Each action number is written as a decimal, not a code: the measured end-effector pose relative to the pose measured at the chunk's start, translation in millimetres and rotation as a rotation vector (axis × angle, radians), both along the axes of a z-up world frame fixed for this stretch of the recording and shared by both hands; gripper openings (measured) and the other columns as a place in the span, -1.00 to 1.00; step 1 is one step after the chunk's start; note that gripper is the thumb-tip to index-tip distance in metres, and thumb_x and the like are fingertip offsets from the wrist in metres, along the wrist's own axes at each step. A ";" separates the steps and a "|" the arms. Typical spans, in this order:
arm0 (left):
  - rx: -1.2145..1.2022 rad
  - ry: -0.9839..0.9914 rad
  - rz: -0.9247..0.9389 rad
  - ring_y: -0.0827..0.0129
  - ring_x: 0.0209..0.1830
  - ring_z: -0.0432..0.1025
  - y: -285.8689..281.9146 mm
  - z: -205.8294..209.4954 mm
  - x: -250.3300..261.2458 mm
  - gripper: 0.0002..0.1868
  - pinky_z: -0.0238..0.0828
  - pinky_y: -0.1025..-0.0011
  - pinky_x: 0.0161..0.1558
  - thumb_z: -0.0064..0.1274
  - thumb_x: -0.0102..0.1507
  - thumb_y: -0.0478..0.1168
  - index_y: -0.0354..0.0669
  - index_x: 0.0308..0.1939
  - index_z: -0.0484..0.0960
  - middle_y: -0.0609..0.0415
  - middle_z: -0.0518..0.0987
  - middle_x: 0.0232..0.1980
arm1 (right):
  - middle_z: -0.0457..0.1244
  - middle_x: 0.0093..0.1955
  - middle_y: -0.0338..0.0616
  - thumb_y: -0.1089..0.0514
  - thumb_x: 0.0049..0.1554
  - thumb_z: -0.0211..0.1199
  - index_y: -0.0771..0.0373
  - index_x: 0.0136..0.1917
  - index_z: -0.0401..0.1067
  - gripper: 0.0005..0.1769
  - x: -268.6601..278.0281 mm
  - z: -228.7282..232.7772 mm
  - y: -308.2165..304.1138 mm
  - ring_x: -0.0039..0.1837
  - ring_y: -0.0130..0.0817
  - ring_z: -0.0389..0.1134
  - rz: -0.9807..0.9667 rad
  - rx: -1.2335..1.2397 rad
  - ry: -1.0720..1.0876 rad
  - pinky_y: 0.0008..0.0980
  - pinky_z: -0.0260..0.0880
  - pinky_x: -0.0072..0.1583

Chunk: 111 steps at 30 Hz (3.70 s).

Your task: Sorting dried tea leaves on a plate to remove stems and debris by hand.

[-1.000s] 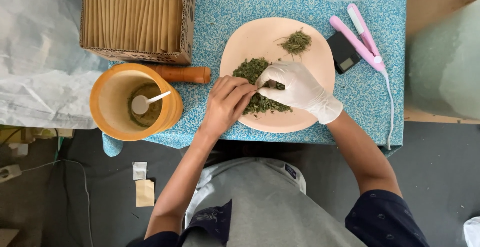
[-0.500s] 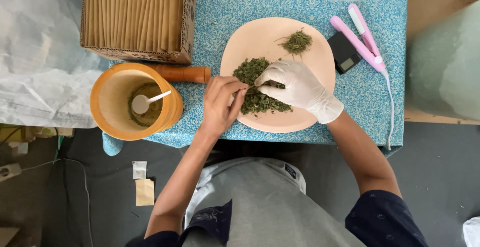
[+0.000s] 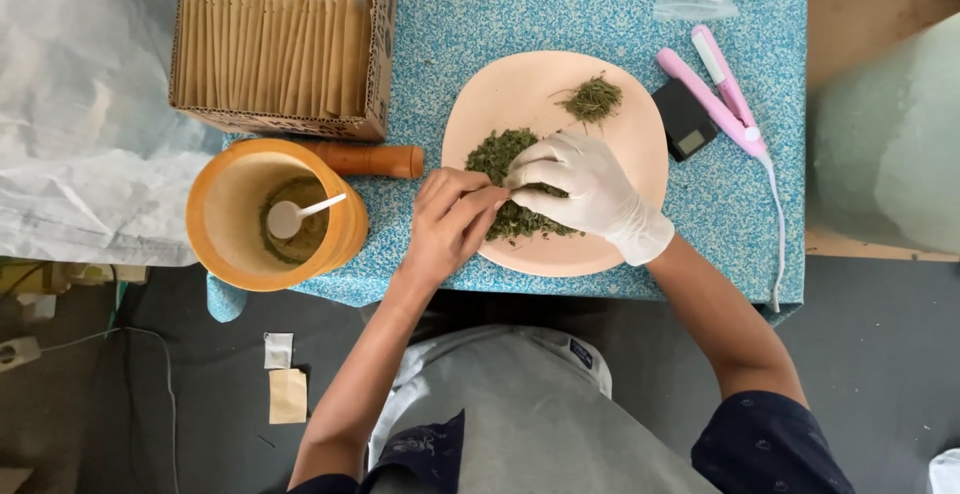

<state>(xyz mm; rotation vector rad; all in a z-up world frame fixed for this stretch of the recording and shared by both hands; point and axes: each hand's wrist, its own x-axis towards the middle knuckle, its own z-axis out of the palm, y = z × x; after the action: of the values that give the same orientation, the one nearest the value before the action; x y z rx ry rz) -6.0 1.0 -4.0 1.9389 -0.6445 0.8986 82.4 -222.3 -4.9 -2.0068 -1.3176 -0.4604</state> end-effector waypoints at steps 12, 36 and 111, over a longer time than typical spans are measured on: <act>-0.124 0.046 0.000 0.16 -0.31 0.53 -1.3 -11.9 4.8 -0.84 0.50 0.26 -0.24 0.15 0.40 -0.46 -0.25 0.03 0.75 -0.02 0.67 -0.17 | 0.44 0.08 -0.41 -0.08 0.33 0.46 -0.11 0.10 0.63 -0.87 33.2 12.7 -36.6 0.08 -0.34 0.50 -0.371 -0.202 -0.290 -0.30 0.55 0.15; -0.106 0.033 -0.008 0.18 -0.34 0.52 -1.2 -4.9 1.5 -0.84 0.50 0.29 -0.28 0.32 0.35 -0.39 -0.21 0.00 0.71 0.03 0.69 -0.18 | 0.29 0.08 -0.47 -0.07 0.36 0.50 -0.07 0.07 0.66 -0.88 71.9 -8.9 -74.6 0.16 -0.54 0.43 -0.730 -0.145 -0.360 -0.53 0.53 0.18; 0.201 0.116 -0.010 0.14 -0.10 0.50 -1.7 -0.8 2.1 -0.81 0.46 0.17 -0.11 0.08 0.50 -0.26 -0.21 0.11 0.75 -0.06 0.59 -0.02 | 0.41 -0.07 -0.34 0.22 0.35 0.35 -0.06 0.13 0.77 -0.76 61.8 7.7 -78.4 -0.06 -0.34 0.43 -0.746 -0.357 -0.139 -0.36 0.39 -0.18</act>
<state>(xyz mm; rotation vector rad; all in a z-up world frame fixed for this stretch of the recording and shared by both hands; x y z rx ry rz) -4.0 -0.7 -4.7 2.1475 -0.6976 0.7322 144.2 -300.7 2.8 -2.7977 -0.7083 -0.7465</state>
